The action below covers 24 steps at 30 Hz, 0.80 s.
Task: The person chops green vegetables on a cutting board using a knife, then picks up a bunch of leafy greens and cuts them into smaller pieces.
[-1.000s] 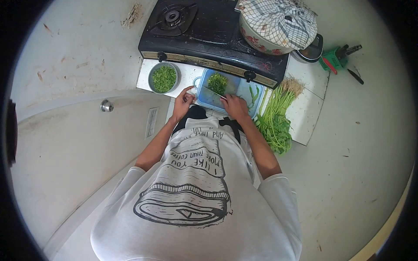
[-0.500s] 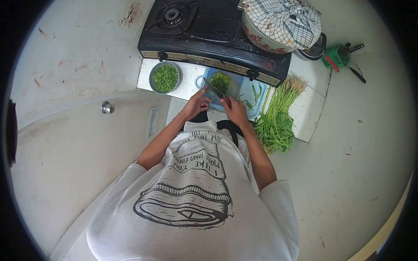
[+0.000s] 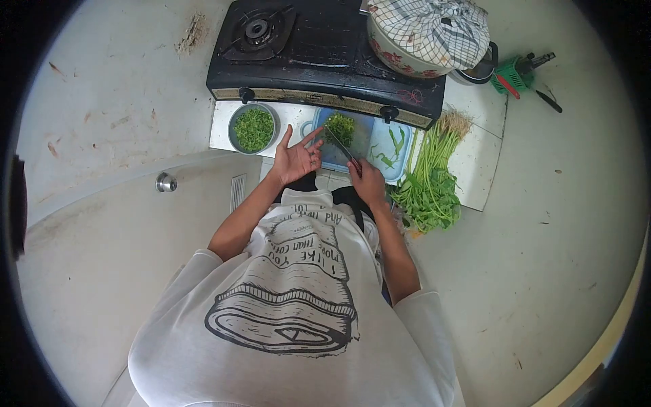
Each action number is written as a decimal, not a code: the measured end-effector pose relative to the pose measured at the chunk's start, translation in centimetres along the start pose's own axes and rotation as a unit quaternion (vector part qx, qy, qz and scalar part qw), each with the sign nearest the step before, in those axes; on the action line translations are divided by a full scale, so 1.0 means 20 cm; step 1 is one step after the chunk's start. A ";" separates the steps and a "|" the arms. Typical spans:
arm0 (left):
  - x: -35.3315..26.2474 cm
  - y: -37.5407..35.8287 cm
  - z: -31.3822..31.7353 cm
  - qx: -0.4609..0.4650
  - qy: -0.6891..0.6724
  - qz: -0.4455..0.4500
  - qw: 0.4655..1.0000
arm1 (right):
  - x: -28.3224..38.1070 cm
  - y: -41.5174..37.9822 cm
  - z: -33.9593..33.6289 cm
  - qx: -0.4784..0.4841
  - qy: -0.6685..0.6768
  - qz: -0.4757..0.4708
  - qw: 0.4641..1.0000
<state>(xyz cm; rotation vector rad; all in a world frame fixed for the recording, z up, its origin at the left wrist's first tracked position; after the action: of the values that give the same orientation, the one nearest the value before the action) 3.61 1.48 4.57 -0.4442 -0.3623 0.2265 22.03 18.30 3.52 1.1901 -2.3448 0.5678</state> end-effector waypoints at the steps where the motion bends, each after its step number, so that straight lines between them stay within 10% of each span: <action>1: -0.01 0.00 0.01 0.008 0.004 -0.004 1.000 | 0.00 -0.01 0.00 -0.007 0.004 0.004 1.000; 24: -0.01 -0.01 -0.10 -0.140 0.265 0.212 0.930 | -0.09 0.03 -0.05 0.009 -0.065 -0.082 0.994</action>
<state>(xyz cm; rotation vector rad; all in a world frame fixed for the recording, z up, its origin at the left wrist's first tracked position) 4.25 0.47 2.97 -0.8433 0.2459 0.4648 22.68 20.33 3.27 1.4512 -2.3239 0.4670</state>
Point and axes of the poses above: each hand's wrist, its own y-axis towards the middle knuckle, its own z-axis out of the palm, x = y × z, the point moved 2 cm from there along y, towards the middle knuckle, and after that the axes turned 14 degrees about -y, right-handed, at the moved point
